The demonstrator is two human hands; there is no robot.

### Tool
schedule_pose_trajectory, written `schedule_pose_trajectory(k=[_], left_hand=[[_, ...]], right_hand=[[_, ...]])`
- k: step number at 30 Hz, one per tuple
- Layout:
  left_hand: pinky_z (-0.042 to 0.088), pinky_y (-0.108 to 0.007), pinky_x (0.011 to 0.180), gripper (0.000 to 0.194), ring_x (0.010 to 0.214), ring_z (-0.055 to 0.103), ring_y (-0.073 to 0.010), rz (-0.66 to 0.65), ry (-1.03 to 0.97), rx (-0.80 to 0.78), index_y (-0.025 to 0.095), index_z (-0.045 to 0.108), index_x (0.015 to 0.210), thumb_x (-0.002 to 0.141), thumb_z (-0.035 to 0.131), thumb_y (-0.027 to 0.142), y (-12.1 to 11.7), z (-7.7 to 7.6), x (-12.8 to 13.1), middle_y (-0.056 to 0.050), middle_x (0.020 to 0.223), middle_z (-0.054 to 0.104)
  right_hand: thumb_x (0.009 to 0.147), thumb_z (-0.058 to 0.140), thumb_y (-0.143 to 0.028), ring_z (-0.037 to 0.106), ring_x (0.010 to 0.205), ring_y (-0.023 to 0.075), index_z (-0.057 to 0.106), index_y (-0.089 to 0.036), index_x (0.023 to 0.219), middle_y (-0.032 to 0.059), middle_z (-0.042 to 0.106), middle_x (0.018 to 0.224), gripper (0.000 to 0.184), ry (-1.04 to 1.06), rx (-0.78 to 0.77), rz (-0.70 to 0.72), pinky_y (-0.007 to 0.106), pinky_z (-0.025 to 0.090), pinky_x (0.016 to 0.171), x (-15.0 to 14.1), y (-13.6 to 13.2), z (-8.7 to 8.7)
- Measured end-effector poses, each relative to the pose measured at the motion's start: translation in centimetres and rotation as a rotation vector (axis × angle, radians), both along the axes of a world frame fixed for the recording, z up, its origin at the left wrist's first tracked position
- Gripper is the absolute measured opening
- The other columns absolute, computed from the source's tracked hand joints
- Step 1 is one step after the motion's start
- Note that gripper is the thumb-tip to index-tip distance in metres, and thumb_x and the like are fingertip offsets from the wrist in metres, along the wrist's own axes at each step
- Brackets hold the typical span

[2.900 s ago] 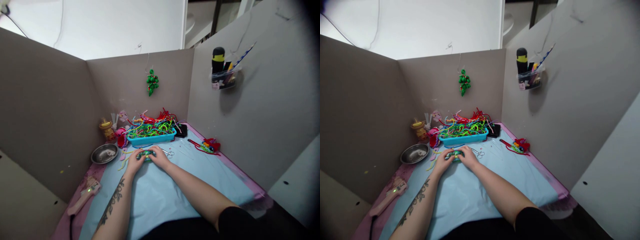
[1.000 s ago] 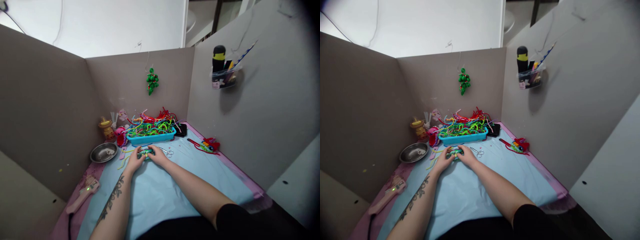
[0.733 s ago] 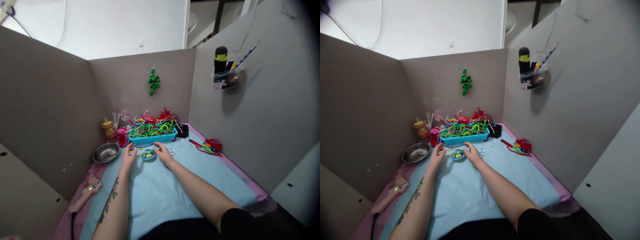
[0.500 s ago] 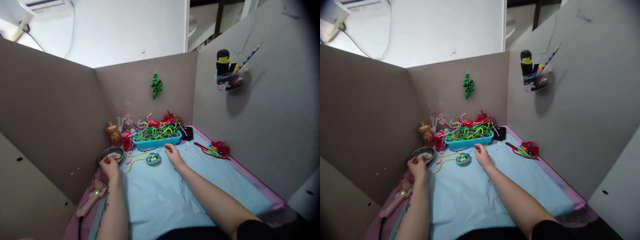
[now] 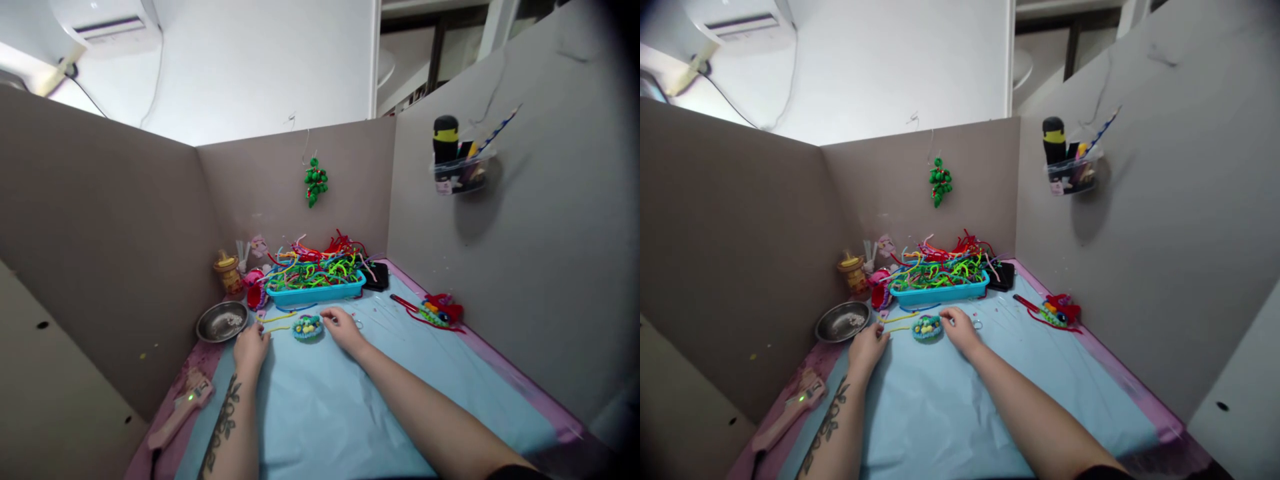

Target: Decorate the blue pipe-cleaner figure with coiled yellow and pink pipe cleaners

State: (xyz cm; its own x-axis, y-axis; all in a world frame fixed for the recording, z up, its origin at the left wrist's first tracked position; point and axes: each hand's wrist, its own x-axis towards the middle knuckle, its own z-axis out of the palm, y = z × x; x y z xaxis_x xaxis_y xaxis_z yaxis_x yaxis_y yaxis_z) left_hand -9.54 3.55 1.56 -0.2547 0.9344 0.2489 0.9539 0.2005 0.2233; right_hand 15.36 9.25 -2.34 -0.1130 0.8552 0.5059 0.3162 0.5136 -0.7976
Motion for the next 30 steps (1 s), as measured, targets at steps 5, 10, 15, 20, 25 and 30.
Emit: schedule_pose_trajectory(k=[5, 10, 15, 20, 25, 30], left_hand=[[0.041, -0.031, 0.063, 0.023, 0.082, 0.063, -0.0283, 0.043, -0.037, -0.046, 0.019, 0.064, 0.088, 0.077, 0.049, 0.032, 0.0, 0.0, -0.2, -0.013, 0.086, 0.069], [0.043, -0.028, 0.064, 0.025, 0.084, 0.062, -0.0234, 0.089, -0.119, 0.340, 0.020, 0.062, 0.091, 0.083, 0.042, 0.033, -0.7, 1.2, 0.3, -0.010, 0.093, 0.067], [0.044, -0.027, 0.075, 0.025, 0.084, 0.060, -0.0194, -0.139, -0.208, 0.576, 0.018, 0.061, 0.089, 0.085, 0.042, 0.034, -0.6, 1.3, 1.1, -0.007, 0.088, 0.065], [0.044, -0.027, 0.071, 0.020, 0.082, 0.060, -0.0193, -0.226, -0.171, 0.411, 0.020, 0.061, 0.083, 0.083, 0.043, 0.031, -0.1, 0.4, 1.5, -0.005, 0.087, 0.065], [0.043, -0.027, 0.068, 0.020, 0.081, 0.060, -0.0196, -0.153, -0.144, 0.300, 0.021, 0.061, 0.083, 0.082, 0.043, 0.028, 0.1, 0.3, 1.3, -0.005, 0.085, 0.066], [0.042, -0.029, 0.069, 0.021, 0.084, 0.058, -0.0237, -0.018, 0.069, 0.201, 0.019, 0.064, 0.085, 0.079, 0.044, 0.021, -0.1, 0.0, 1.2, -0.009, 0.089, 0.065]], right_hand=[[0.074, 0.052, -0.017, 0.058, 0.085, 0.0183, 0.064, -0.019, 0.087, 0.0046, 0.063, 0.088, 0.017, -0.035, 0.016, 0.033, 0.034, 0.047, 0.079, -0.3, -0.5, 0.4], [0.076, 0.053, -0.020, 0.057, 0.084, 0.0180, 0.064, -0.019, 0.087, 0.0047, 0.062, 0.088, 0.016, -0.023, 0.032, 0.004, 0.033, 0.046, 0.079, -0.2, -0.8, 1.0], [0.078, 0.052, -0.023, 0.056, 0.075, 0.0157, 0.064, -0.019, 0.096, 0.0045, 0.062, 0.086, 0.022, 0.036, 0.038, 0.045, 0.029, 0.047, 0.071, -0.7, -1.8, 1.4], [0.077, 0.054, -0.023, 0.055, 0.069, 0.0151, 0.063, -0.020, 0.103, 0.0027, 0.061, 0.079, 0.028, -0.006, 0.040, 0.129, 0.028, 0.046, 0.067, -1.5, -3.0, 2.0], [0.076, 0.054, -0.020, 0.056, 0.070, 0.0160, 0.065, -0.019, 0.097, 0.0032, 0.062, 0.080, 0.024, -0.022, 0.024, 0.109, 0.029, 0.046, 0.068, -1.3, -2.7, 2.1], [0.075, 0.054, -0.017, 0.056, 0.071, 0.0156, 0.066, -0.017, 0.091, 0.0039, 0.062, 0.082, 0.020, -0.004, 0.006, 0.064, 0.028, 0.045, 0.068, -1.0, -2.0, 1.9]])
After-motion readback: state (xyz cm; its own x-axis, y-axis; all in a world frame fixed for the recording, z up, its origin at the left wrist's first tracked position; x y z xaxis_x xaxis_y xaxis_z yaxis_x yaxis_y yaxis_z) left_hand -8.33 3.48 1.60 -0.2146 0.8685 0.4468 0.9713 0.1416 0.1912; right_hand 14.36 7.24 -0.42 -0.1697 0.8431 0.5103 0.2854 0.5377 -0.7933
